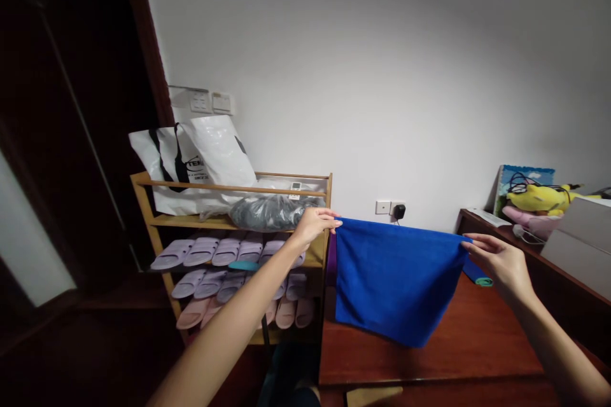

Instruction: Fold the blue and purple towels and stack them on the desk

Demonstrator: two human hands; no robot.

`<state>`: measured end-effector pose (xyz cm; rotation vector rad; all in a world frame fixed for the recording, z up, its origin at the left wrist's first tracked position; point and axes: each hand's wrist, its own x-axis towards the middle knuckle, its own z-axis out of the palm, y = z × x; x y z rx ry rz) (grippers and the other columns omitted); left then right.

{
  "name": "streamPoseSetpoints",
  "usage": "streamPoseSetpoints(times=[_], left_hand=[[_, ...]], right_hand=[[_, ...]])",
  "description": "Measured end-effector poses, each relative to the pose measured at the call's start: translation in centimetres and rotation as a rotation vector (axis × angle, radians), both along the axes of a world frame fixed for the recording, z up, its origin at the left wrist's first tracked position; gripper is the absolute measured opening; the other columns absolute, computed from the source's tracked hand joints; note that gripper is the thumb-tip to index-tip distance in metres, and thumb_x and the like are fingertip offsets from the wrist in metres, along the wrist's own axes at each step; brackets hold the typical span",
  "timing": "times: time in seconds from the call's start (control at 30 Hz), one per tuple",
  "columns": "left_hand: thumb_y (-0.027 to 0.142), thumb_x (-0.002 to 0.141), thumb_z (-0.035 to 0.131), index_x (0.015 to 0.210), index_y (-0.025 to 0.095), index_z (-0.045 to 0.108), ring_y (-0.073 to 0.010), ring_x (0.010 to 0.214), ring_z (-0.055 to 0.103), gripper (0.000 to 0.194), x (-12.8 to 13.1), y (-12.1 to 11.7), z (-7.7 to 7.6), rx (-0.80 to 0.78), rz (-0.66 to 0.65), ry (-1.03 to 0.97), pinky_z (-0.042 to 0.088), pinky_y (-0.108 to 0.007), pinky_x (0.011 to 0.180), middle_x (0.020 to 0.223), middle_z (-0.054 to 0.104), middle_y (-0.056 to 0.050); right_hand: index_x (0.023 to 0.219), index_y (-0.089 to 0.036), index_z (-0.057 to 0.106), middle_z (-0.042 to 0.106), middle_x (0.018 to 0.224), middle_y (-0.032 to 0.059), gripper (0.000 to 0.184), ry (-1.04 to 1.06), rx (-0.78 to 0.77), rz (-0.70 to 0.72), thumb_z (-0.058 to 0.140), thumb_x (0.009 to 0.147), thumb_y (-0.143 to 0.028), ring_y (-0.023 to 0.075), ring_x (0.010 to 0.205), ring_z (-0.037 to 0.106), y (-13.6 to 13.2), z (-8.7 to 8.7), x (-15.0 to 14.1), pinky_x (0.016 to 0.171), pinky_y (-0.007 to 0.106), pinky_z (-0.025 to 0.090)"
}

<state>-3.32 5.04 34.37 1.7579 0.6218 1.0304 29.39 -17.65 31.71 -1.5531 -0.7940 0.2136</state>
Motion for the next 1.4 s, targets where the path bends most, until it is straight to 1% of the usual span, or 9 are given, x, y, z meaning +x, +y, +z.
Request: streamPoseSetpoints(times=[0.2, 0.33, 0.4, 0.5, 0.63, 0.83, 0.97, 1.13, 1.4], left_hand=[[0.028, 0.055, 0.079, 0.062, 0.018, 0.069, -0.0164, 0.061, 0.056, 0.015, -1.8, -1.5, 1.1, 0.216, 0.113, 0.129, 0.043, -0.026, 0.059, 0.061, 0.061, -0.001], [0.032, 0.064, 0.073, 0.062, 0.02, 0.067, -0.0179, 0.076, 0.058, 0.013, -3.8, -3.1, 1.8, 0.461, 0.092, 0.235, 0.044, -0.027, 0.069, 0.082, 0.063, -0.003], [0.034, 0.069, 0.071, 0.068, 0.02, 0.065, -0.0186, 0.082, 0.06, 0.015, -5.0, -4.0, 2.0, 0.397, -0.027, 0.242, 0.046, -0.027, 0.074, 0.09, 0.065, -0.004], [0.036, 0.073, 0.069, 0.076, 0.02, 0.063, -0.0168, 0.074, 0.062, 0.017, -6.8, -5.4, 2.4, 0.186, -0.182, 0.27, 0.048, -0.027, 0.069, 0.078, 0.066, -0.002], [0.035, 0.067, 0.074, 0.07, 0.02, 0.063, -0.0129, 0.058, 0.056, 0.018, -8.8, -7.2, 3.2, 0.078, -0.212, 0.32, 0.045, -0.022, 0.055, 0.062, 0.061, 0.002], [0.031, 0.066, 0.075, 0.068, 0.021, 0.064, -0.0119, 0.057, 0.055, 0.015, -9.6, -8.0, 3.4, 0.035, -0.221, 0.308, 0.043, -0.021, 0.054, 0.062, 0.061, 0.002], [0.033, 0.069, 0.073, 0.071, 0.02, 0.061, -0.0124, 0.057, 0.058, 0.017, -8.9, -7.1, 1.7, -0.037, -0.301, 0.333, 0.044, -0.022, 0.056, 0.062, 0.062, 0.003], [0.039, 0.066, 0.075, 0.073, 0.019, 0.06, -0.0135, 0.056, 0.06, 0.026, -7.2, -4.0, -2.6, -0.111, -0.377, 0.404, 0.045, -0.025, 0.058, 0.062, 0.063, 0.002], [0.041, 0.052, 0.08, 0.061, 0.017, 0.061, -0.0143, 0.053, 0.057, 0.032, -2.7, 1.9, -9.4, -0.113, -0.205, 0.335, 0.041, -0.024, 0.055, 0.054, 0.06, 0.002]], right_hand=[[0.08, -0.024, 0.07, 0.072, 0.072, 0.0042, 0.037, -0.402, -0.194, -0.186, 0.066, 0.062, -0.056, 0.0258, 0.075, 0.067, -1.1, -0.2, -0.8, 0.064, 0.033, 0.05], [0.076, -0.025, 0.067, 0.07, 0.076, 0.0046, 0.039, -0.566, -0.205, -0.157, 0.06, 0.067, -0.062, 0.0239, 0.071, 0.064, -2.5, -0.3, -0.6, 0.066, 0.036, 0.05], [0.079, -0.025, 0.064, 0.068, 0.092, 0.006, 0.038, -0.612, -0.138, -0.039, 0.06, 0.068, -0.061, 0.0244, 0.083, 0.063, -3.4, -0.3, -0.3, 0.073, 0.036, 0.051], [0.084, -0.027, 0.061, 0.065, 0.103, 0.0063, 0.033, -0.539, -0.087, 0.136, 0.061, 0.071, -0.057, 0.0242, 0.094, 0.061, -5.2, 0.0, -0.2, 0.081, 0.034, 0.051], [0.083, -0.029, 0.061, 0.066, 0.085, 0.006, 0.035, -0.445, -0.085, 0.113, 0.063, 0.066, -0.06, 0.0247, 0.081, 0.062, -7.3, 0.4, -1.0, 0.072, 0.034, 0.053], [0.085, -0.028, 0.062, 0.066, 0.087, 0.0056, 0.035, -0.505, -0.146, 0.104, 0.063, 0.066, -0.058, 0.0249, 0.082, 0.061, -7.7, -0.4, -1.4, 0.075, 0.036, 0.05], [0.081, -0.025, 0.06, 0.066, 0.082, 0.0054, 0.034, -0.439, -0.179, 0.192, 0.061, 0.07, -0.058, 0.0222, 0.08, 0.059, -6.0, -2.0, -0.8, 0.071, 0.031, 0.05], [0.081, -0.025, 0.056, 0.063, 0.072, 0.002, 0.033, -0.582, -0.313, 0.191, 0.055, 0.075, -0.058, 0.0169, 0.064, 0.055, -2.8, -5.2, 0.0, 0.061, 0.027, 0.046], [0.077, -0.026, 0.058, 0.061, 0.08, 0.005, 0.025, -0.734, -0.294, 0.099, 0.049, 0.079, -0.049, 0.0205, 0.07, 0.058, 2.6, -10.2, 0.8, 0.066, 0.032, 0.046]])
